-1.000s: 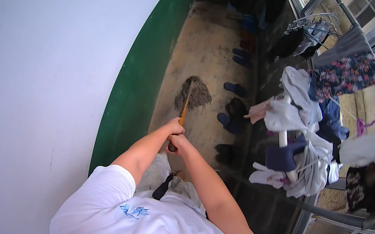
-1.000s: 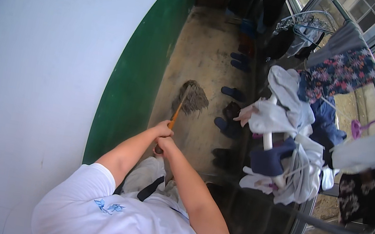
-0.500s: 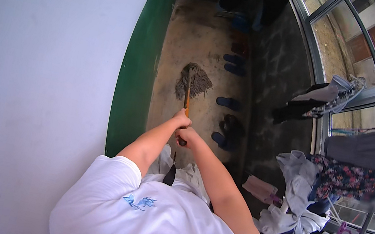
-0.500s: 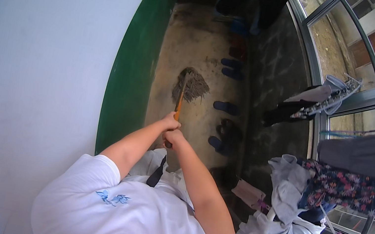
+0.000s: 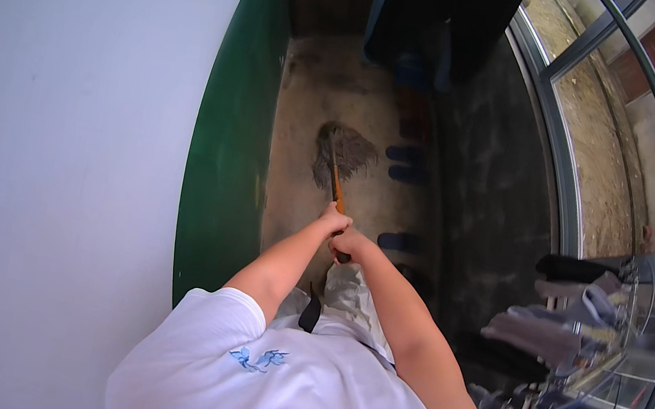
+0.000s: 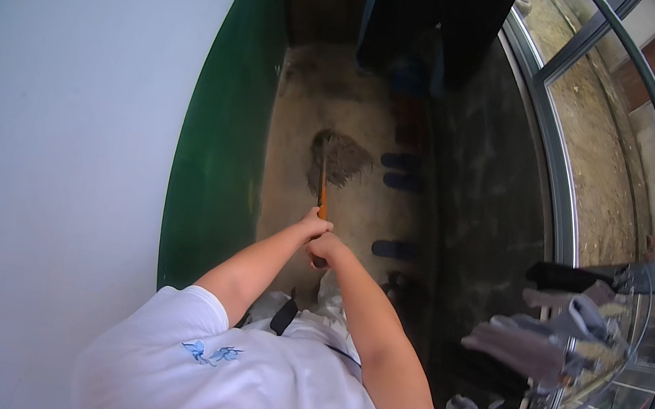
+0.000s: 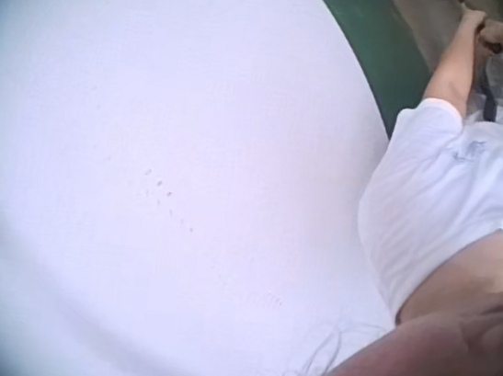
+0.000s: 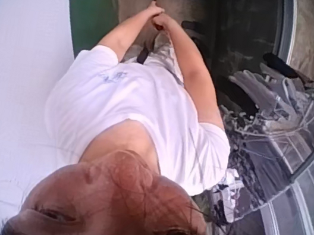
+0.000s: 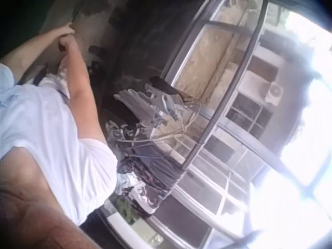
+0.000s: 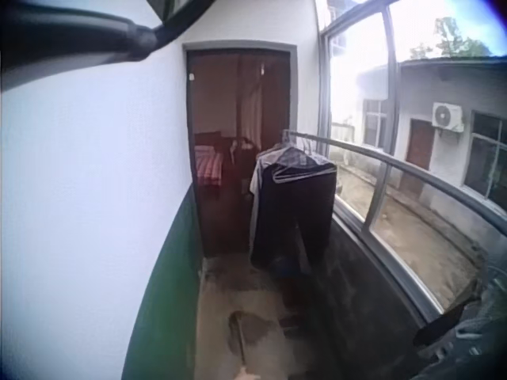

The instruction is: The person mops a concrete floor in a semi-outdoor area and then enters a tiled bathroom to continue mopping. They use a traditional string mop to clean the floor surfaces, moving around obstacles like buckets and plants.

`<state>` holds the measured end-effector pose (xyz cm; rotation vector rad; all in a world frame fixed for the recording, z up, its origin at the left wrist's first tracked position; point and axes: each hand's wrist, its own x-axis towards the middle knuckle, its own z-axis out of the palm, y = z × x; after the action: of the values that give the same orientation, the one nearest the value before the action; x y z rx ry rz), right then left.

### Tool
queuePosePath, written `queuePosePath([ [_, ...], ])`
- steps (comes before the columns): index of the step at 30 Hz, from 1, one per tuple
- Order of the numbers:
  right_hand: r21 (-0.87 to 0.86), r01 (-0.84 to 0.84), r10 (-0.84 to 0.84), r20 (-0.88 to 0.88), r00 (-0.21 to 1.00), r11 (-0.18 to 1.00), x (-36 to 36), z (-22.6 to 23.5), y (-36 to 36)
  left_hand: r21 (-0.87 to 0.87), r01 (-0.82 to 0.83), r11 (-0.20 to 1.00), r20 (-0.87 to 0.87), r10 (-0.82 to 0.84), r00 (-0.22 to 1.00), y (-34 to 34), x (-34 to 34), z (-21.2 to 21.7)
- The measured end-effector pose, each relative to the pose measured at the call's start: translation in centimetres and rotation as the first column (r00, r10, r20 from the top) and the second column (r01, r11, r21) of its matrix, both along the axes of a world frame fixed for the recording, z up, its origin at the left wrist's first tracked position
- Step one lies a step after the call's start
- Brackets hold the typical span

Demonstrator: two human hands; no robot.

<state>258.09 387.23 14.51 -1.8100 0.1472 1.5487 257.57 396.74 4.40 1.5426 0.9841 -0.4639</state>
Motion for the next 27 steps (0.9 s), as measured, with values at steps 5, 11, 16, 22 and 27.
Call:
queuePosePath([
  [5,-0.028,0.024,-0.026,-0.075,0.997,0.999,10.7,1.7,3.7,-0.008,-0.022,1.000,-0.074,0.022,0.997,3.5,10.0,1.3],
  [11,0.162,0.311,-0.262,-0.267,0.927,0.936,20.3,-3.3,8.0,0.051,-0.067,0.996,-0.089,0.071,0.993,8.6,20.8,-1.9],
  [16,0.087,0.253,-0.225,-0.250,0.942,0.964,26.9,-1.3,14.2,-0.038,-0.258,0.966,-0.094,0.253,0.963,15.6,28.5,-5.1],
  [22,-0.006,0.210,-0.207,-0.175,0.962,0.978,36.4,-0.2,23.4,0.013,-0.167,0.986,-0.187,0.167,0.968,24.3,38.8,-1.3],
  [27,-0.038,0.128,-0.131,-0.096,0.987,0.991,44.1,-1.7,31.8,-0.001,-0.256,0.967,-0.126,0.254,0.959,32.2,46.4,-3.7],
])
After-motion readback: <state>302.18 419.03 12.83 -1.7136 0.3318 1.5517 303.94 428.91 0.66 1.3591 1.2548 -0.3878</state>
